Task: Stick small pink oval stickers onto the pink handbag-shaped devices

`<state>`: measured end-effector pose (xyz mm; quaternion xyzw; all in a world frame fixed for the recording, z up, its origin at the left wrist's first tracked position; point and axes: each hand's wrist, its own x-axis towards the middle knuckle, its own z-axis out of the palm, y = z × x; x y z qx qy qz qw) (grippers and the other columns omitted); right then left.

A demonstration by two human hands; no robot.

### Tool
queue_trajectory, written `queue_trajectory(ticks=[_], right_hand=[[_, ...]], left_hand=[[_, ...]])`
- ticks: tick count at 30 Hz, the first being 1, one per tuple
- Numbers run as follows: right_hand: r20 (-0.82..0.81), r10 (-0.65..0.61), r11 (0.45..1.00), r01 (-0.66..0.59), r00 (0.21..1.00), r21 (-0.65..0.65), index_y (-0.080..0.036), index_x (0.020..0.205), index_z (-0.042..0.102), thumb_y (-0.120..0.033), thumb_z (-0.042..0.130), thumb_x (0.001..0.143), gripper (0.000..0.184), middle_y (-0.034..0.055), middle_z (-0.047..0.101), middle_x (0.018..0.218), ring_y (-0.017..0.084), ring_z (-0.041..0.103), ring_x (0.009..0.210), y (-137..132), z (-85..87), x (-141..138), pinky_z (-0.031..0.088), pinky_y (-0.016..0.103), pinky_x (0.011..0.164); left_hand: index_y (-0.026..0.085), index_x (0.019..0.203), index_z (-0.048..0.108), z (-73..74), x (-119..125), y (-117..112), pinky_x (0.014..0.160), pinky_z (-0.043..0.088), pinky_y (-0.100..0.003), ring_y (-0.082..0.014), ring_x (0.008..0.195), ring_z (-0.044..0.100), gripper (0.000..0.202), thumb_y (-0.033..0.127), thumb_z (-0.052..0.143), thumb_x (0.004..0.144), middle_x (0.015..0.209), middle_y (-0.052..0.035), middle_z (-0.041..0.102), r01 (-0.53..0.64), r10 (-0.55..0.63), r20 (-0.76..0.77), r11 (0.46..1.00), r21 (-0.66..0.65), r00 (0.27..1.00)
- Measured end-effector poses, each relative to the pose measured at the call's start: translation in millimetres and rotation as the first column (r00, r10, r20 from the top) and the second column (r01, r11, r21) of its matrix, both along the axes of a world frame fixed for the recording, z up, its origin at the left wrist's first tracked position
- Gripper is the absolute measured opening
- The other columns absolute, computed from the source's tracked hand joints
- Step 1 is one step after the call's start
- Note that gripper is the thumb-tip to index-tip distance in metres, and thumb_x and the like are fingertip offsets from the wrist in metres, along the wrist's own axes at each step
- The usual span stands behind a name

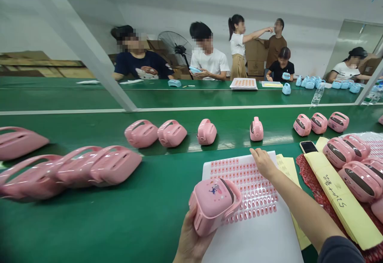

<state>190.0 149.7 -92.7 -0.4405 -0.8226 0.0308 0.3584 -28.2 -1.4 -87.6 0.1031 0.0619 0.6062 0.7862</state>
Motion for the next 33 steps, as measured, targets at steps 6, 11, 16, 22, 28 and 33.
queue_trajectory(ticks=[6, 11, 16, 22, 28, 33], right_hand=[[-0.087, -0.038, 0.998, 0.033, 0.995, -0.058, -0.019, 0.112, 0.055, 0.003, 0.036, 0.072, 0.05, 0.0085, 0.055, 0.088, 0.021, 0.054, 0.076, -5.9, -5.0, 6.1, 0.048, 0.041, 0.073], [-0.228, -0.071, 0.992, 0.046, 0.971, -0.114, -0.02, 0.111, 0.051, -0.004, 0.041, 0.077, 0.04, 0.0046, 0.052, 0.082, 0.019, 0.055, 0.071, -24.8, 17.4, -1.7, 0.05, 0.039, 0.07], [-0.788, -0.137, 0.833, -0.36, 0.601, -0.419, -0.024, 0.107, 0.046, -0.028, 0.064, 0.075, 0.037, 0.0011, 0.052, 0.087, 0.014, 0.058, 0.073, -88.6, 70.1, -33.6, 0.051, 0.032, 0.07], [-0.885, -0.284, 0.691, -0.561, 0.369, -0.455, -0.023, 0.095, 0.05, -0.027, 0.077, 0.059, 0.045, -0.0028, 0.049, 0.084, 0.009, 0.057, 0.063, -129.5, 95.0, -62.9, 0.05, 0.025, 0.065], [-0.867, -0.226, 0.743, -0.497, 0.445, -0.448, -0.023, 0.097, 0.05, -0.023, 0.075, 0.062, 0.043, -0.0007, 0.051, 0.091, 0.009, 0.057, 0.06, -122.7, 81.3, -64.5, 0.052, 0.026, 0.062], [-0.884, -0.214, 0.784, -0.466, 0.416, -0.409, -0.022, 0.093, 0.047, -0.025, 0.071, 0.066, 0.036, -0.0019, 0.052, 0.08, 0.012, 0.06, 0.065, -126.6, 78.1, -68.2, 0.053, 0.03, 0.068]], left_hand=[[0.021, 0.112, 0.063, 10.8, 4.3, 5.9, 0.086, 0.048, -0.046, -0.0301, 0.109, 0.058, 0.034, 0.035, 0.041, 0.089, 0.116, -0.0121, 0.065, -0.023, 0.024, 0.064, 0.999, -0.028, 0.998], [0.019, 0.118, 0.057, 1.5, 4.5, 8.0, 0.093, 0.042, -0.044, -0.0315, 0.119, 0.049, 0.043, 0.043, 0.053, 0.082, 0.122, -0.0154, 0.061, 0.002, -0.012, 0.126, 0.997, 0.081, 0.992], [0.016, 0.112, 0.061, 12.1, 13.1, 14.0, 0.095, 0.041, -0.042, -0.0309, 0.114, 0.053, 0.04, 0.042, 0.051, 0.082, 0.118, -0.0175, 0.063, -0.052, 0.042, 0.166, 0.997, 0.054, 0.985], [0.015, 0.103, 0.064, 31.1, 23.9, 16.5, 0.087, 0.047, -0.04, -0.0299, 0.101, 0.061, 0.037, 0.04, 0.05, 0.08, 0.105, -0.0169, 0.068, -0.109, 0.122, 0.171, 0.99, -0.086, 0.978], [0.016, 0.101, 0.064, 43.8, 30.7, 10.7, 0.076, 0.051, -0.036, -0.0266, 0.09, 0.065, 0.034, 0.037, 0.052, 0.077, 0.096, -0.0149, 0.071, -0.152, 0.196, 0.131, 0.945, -0.291, 0.972], [0.013, 0.097, 0.065, 47.8, 35.1, 10.4, 0.078, 0.051, -0.036, -0.0282, 0.093, 0.065, 0.034, 0.037, 0.056, 0.074, 0.097, -0.0176, 0.07, -0.181, 0.215, 0.102, 0.945, -0.274, 0.971]])
